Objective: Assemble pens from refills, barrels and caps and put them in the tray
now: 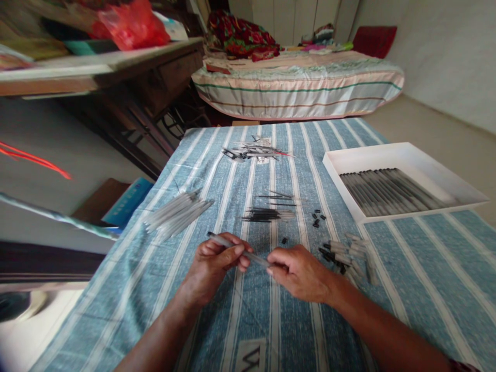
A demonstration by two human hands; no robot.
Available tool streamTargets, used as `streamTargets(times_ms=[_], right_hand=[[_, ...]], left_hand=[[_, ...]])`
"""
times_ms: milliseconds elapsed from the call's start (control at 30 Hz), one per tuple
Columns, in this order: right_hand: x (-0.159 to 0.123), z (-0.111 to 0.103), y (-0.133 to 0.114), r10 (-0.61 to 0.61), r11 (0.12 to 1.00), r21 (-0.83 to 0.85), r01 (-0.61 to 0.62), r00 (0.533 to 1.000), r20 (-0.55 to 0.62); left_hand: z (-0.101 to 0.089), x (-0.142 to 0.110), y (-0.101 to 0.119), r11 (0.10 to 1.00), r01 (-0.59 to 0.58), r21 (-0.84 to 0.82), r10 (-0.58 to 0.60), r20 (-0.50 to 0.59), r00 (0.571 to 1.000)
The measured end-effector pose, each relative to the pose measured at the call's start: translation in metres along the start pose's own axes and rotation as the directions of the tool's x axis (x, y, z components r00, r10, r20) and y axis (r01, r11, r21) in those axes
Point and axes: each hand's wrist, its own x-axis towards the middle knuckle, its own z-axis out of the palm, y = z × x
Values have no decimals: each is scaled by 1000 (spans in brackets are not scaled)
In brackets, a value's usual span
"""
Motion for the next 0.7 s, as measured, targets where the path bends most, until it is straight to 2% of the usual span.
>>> streamTargets(times_ms=[133, 433, 600, 700], right_hand=[[0, 5, 1, 15, 995, 95, -12, 999, -32], [2, 15, 3, -41, 997, 67, 50, 991, -130], [6, 19, -1, 52, 972, 233, -25, 992, -111], [11, 20, -1, 98, 963, 258, -72, 991, -90]], left_hand=[[0, 1, 1, 999, 24, -22, -25, -50, 998], [1, 2, -3, 998, 43, -47, -47, -93, 995], [0, 3, 0, 997, 76, -20, -78, -104, 992], [2, 4, 1, 997, 72, 9, -69, -159, 985]])
